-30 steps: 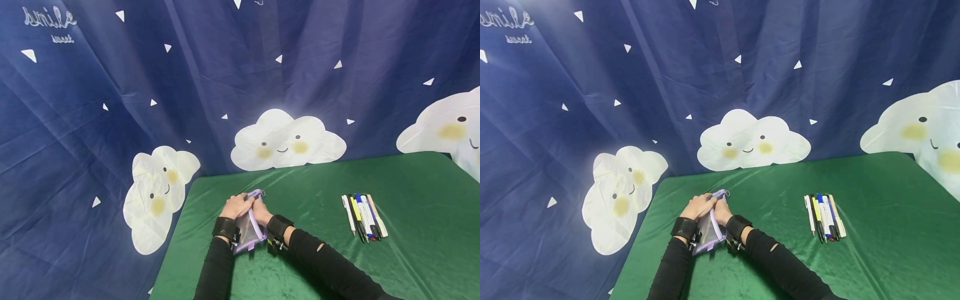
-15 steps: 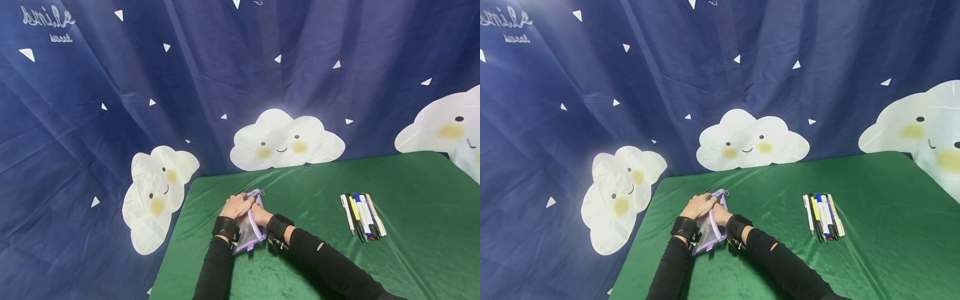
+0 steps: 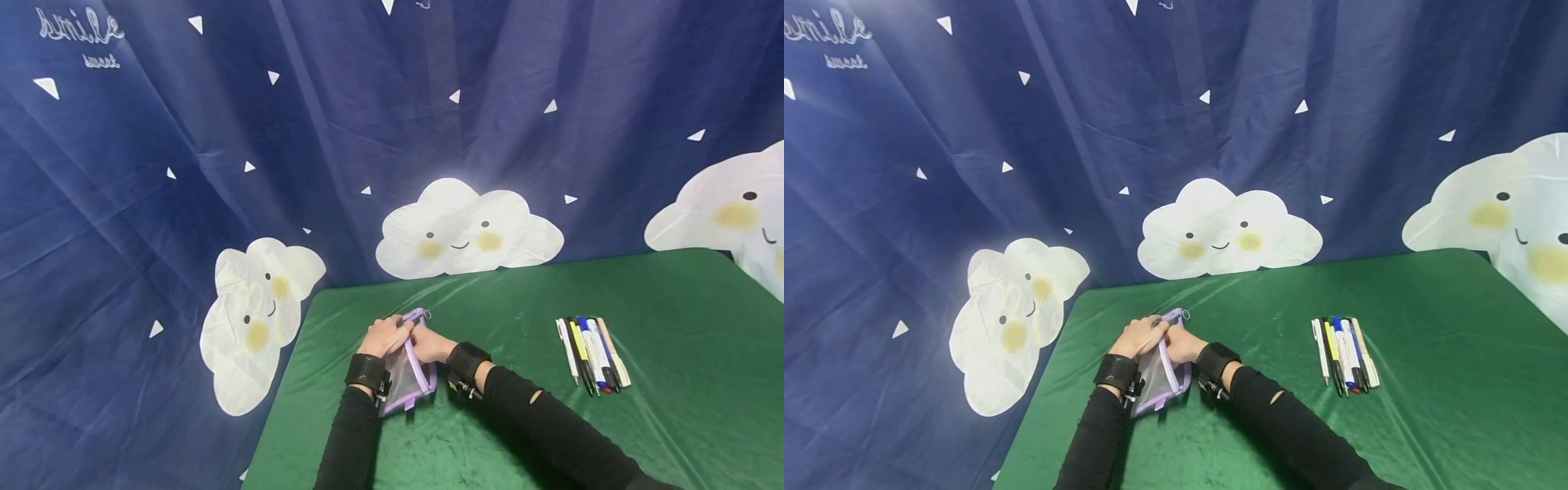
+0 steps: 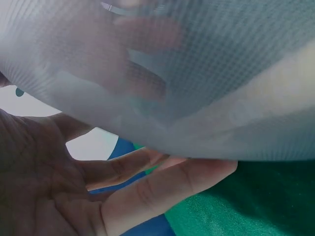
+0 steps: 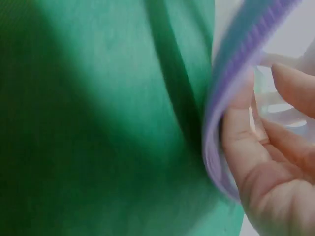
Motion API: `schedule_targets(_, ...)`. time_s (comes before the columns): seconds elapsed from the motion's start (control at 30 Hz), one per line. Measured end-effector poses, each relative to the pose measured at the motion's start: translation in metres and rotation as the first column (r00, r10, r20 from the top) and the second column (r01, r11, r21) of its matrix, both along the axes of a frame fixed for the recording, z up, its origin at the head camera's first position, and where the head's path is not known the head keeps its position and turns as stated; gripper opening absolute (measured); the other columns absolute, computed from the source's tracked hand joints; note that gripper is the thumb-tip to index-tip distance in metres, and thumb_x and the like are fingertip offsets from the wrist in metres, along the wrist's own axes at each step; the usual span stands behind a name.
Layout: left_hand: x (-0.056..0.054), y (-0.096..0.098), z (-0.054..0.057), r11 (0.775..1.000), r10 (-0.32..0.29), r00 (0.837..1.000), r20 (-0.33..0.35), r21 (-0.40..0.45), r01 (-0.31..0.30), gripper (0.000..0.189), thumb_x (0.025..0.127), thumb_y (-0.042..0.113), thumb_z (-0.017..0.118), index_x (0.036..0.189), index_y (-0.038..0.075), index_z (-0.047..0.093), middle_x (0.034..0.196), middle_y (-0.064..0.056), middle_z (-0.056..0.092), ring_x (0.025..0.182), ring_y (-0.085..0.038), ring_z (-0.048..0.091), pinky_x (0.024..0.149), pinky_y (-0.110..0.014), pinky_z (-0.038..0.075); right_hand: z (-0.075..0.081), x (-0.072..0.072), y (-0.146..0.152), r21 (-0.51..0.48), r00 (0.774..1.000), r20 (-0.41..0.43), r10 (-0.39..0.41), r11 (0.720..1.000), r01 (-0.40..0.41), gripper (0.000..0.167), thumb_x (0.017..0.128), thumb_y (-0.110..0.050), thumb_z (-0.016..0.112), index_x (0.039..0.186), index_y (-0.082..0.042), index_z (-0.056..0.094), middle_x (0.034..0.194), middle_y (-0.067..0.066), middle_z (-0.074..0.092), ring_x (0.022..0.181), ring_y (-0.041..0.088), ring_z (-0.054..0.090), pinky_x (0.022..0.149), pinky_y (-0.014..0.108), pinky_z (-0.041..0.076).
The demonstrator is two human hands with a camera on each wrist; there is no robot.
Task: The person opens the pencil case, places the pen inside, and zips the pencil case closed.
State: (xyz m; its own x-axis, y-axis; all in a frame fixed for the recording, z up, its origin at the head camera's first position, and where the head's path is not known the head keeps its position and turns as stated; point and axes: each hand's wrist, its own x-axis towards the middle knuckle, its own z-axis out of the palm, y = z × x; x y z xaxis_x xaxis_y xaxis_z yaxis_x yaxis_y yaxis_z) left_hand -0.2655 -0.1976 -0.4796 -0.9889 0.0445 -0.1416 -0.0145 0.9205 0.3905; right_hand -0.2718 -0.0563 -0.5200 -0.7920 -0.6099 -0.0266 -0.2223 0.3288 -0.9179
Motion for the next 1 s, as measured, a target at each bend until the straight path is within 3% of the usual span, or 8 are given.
schedule_targets(0.07, 0.001, 0.000, 0.000, 1.000, 0.003, 1.000, -0.011, 0.002, -0.003, 0.068, 0.094, 0.051, 0.039, 0.145, 0.009, 0.056, 0.143, -0.022, 0.060, 0.128, -0.051, 0.057, 0.103, -0.060, 0.048, 0.001, -0.004, 0.004, -0.006, 0.998, 0.051, 0.026, 1.000, -0.026, 0.015, 0.082, 0.011, 0.054, 0.091, 0.011, 0.067, 0.072, 0.008, 0.063, 0.058, 0.010, 0.059, 0.056, 0.028, 0.059)
schedule_targets(0.13, 0.001, 0.000, 0.000, 1.000, 0.006, 1.000, -0.017, -0.003, -0.006, 0.068, 0.093, 0.051, 0.040, 0.144, 0.009, 0.057, 0.142, -0.022, 0.061, 0.127, -0.049, 0.058, 0.102, -0.059, 0.049, 0.003, -0.007, 0.009, -0.001, 0.997, 0.063, 0.050, 0.999, -0.050, 0.018, 0.080, 0.013, 0.050, 0.087, 0.010, 0.067, 0.070, 0.005, 0.062, 0.056, 0.011, 0.062, 0.057, 0.031, 0.062)
schedule_targets(0.27, 0.000, 0.000, 0.001, 1.000, 0.012, 1.000, -0.022, -0.015, -0.013, 0.067, 0.094, 0.049, 0.041, 0.144, 0.008, 0.057, 0.142, -0.021, 0.061, 0.127, -0.049, 0.058, 0.102, -0.059, 0.049, 0.014, -0.012, 0.020, 0.008, 0.996, 0.059, 0.072, 0.997, -0.072, 0.022, 0.082, 0.012, 0.052, 0.095, 0.009, 0.069, 0.070, 0.015, 0.068, 0.059, 0.016, 0.066, 0.057, 0.033, 0.062)
schedule_targets(0.4, 0.000, 0.001, 0.001, 1.000, 0.016, 1.000, -0.012, -0.022, -0.016, 0.067, 0.096, 0.052, 0.040, 0.145, 0.009, 0.056, 0.143, -0.022, 0.060, 0.129, -0.049, 0.057, 0.104, -0.058, 0.048, 0.024, -0.018, 0.032, 0.025, 0.997, 0.043, 0.068, 0.997, -0.069, 0.027, 0.089, 0.008, 0.055, 0.111, 0.008, 0.070, 0.084, 0.025, 0.073, 0.066, 0.023, 0.071, 0.061, 0.036, 0.063)
schedule_targets(0.57, 0.001, 0.002, 0.001, 1.000, 0.014, 1.000, 0.006, -0.016, -0.014, 0.068, 0.095, 0.051, 0.040, 0.145, 0.008, 0.055, 0.143, -0.023, 0.060, 0.129, -0.049, 0.057, 0.105, -0.057, 0.048, 0.038, -0.025, 0.048, 0.057, 0.998, 0.013, 0.057, 0.997, -0.058, 0.030, 0.095, -0.002, 0.059, 0.123, 0.008, 0.066, 0.099, 0.029, 0.073, 0.078, 0.034, 0.075, 0.066, 0.039, 0.063)
schedule_targets(0.7, 0.001, 0.003, 0.001, 1.000, 0.017, 1.000, 0.004, -0.006, -0.017, 0.065, 0.096, 0.047, 0.041, 0.145, 0.007, 0.055, 0.142, -0.024, 0.060, 0.129, -0.050, 0.057, 0.106, -0.058, 0.047, 0.052, -0.031, 0.062, 0.069, 0.998, -0.008, 0.057, 0.996, -0.056, 0.035, 0.097, -0.005, 0.059, 0.129, 0.010, 0.061, 0.106, 0.031, 0.071, 0.087, 0.040, 0.074, 0.068, 0.038, 0.063)
schedule_targets(0.87, 0.002, 0.004, 0.001, 1.000, 0.017, 1.000, -0.005, -0.001, -0.017, 0.063, 0.098, 0.046, 0.043, 0.144, 0.006, 0.056, 0.141, -0.023, 0.061, 0.128, -0.049, 0.058, 0.106, -0.059, 0.047, 0.068, -0.036, 0.079, 0.070, 0.998, -0.049, 0.045, 0.997, -0.042, 0.036, 0.099, -0.008, 0.058, 0.132, 0.009, 0.059, 0.103, 0.028, 0.071, 0.092, 0.045, 0.070, 0.071, 0.038, 0.062)
schedule_targets(1.0, 0.003, 0.005, 0.001, 1.000, 0.022, 1.000, -0.009, -0.008, -0.022, 0.064, 0.097, 0.048, 0.042, 0.144, 0.006, 0.056, 0.141, -0.024, 0.061, 0.128, -0.050, 0.057, 0.106, -0.059, 0.046, 0.080, -0.039, 0.093, 0.085, 0.994, -0.102, 0.035, 0.996, -0.027, 0.036, 0.100, -0.011, 0.060, 0.132, 0.007, 0.059, 0.097, 0.018, 0.072, 0.083, 0.035, 0.071, 0.071, 0.042, 0.061)
